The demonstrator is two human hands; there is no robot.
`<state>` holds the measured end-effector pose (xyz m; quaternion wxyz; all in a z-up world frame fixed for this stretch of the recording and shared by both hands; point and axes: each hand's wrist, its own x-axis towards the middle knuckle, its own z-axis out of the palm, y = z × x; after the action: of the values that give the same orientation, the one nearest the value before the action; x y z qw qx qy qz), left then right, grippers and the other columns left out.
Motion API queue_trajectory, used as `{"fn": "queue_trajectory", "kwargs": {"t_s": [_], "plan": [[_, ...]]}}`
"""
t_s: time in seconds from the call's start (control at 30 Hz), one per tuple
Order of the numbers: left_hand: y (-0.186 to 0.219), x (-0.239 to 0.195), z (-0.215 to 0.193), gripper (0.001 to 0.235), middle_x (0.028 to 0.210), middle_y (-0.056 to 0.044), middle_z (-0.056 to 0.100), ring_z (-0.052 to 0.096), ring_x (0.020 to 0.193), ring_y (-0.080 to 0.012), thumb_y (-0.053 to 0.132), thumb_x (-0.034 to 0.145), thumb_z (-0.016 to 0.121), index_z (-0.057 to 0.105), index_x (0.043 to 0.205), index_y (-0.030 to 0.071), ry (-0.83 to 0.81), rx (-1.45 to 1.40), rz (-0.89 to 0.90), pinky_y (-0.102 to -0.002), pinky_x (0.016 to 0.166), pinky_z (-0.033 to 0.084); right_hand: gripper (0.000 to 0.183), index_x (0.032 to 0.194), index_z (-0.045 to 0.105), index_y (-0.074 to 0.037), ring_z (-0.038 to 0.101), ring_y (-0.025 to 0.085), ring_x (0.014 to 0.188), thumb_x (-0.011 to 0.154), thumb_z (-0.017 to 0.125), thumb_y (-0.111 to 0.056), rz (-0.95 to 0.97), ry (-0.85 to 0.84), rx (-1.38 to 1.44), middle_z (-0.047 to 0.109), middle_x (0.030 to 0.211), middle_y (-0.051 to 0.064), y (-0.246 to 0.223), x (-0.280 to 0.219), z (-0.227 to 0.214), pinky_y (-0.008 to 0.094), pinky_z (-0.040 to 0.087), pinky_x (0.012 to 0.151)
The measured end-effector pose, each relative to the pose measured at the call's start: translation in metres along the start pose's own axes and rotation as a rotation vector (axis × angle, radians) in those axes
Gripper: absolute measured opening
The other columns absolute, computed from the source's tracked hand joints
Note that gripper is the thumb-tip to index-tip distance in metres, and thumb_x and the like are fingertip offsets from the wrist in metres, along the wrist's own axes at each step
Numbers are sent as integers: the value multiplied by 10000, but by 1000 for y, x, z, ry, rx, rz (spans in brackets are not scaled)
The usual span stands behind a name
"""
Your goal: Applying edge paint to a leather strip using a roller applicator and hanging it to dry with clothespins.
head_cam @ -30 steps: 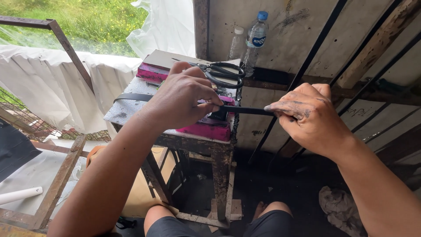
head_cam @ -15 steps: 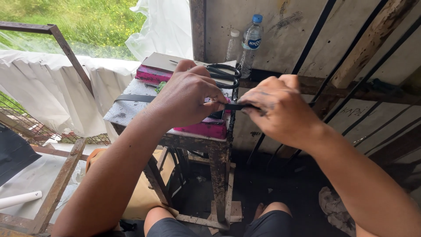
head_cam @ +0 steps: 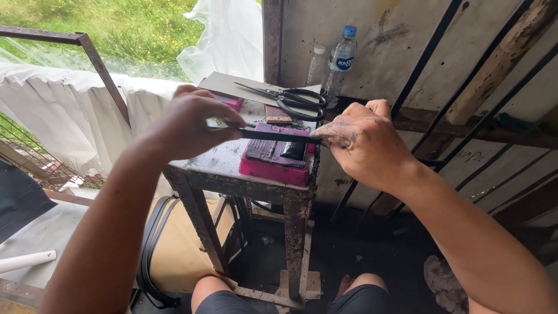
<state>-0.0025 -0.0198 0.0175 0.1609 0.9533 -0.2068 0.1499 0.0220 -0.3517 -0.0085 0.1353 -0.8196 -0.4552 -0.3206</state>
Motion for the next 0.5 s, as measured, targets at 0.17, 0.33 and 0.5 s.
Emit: {"fn": "queue_trajectory", "kwargs": {"t_s": [0.17,0.33,0.5], "plan": [[-30,-14,2,116,921,79,802,645,964,-163,343,848,841,844,956,303,155,-9,52,-426,1039,274,329,1086,820,-280,602,163,893,926,697,-20,-20,12,-2,708,823,-122,-5,5,11,437,296,865],[-31,-18,-1,106,978,60,805,641,1006,-176,318,863,828,843,967,309,180,49,112,-441,1018,272,339,1084,827,-246,637,171,950,894,700,3,3,9,47,770,936,-68,-6,7,16,445,304,883],[-27,-16,3,109,1001,50,800,643,1068,-206,335,875,813,840,978,309,184,101,183,-470,1010,286,303,1121,813,-258,612,182,953,945,674,-55,35,-48,57,738,918,-103,-5,3,9,458,286,907]]}}
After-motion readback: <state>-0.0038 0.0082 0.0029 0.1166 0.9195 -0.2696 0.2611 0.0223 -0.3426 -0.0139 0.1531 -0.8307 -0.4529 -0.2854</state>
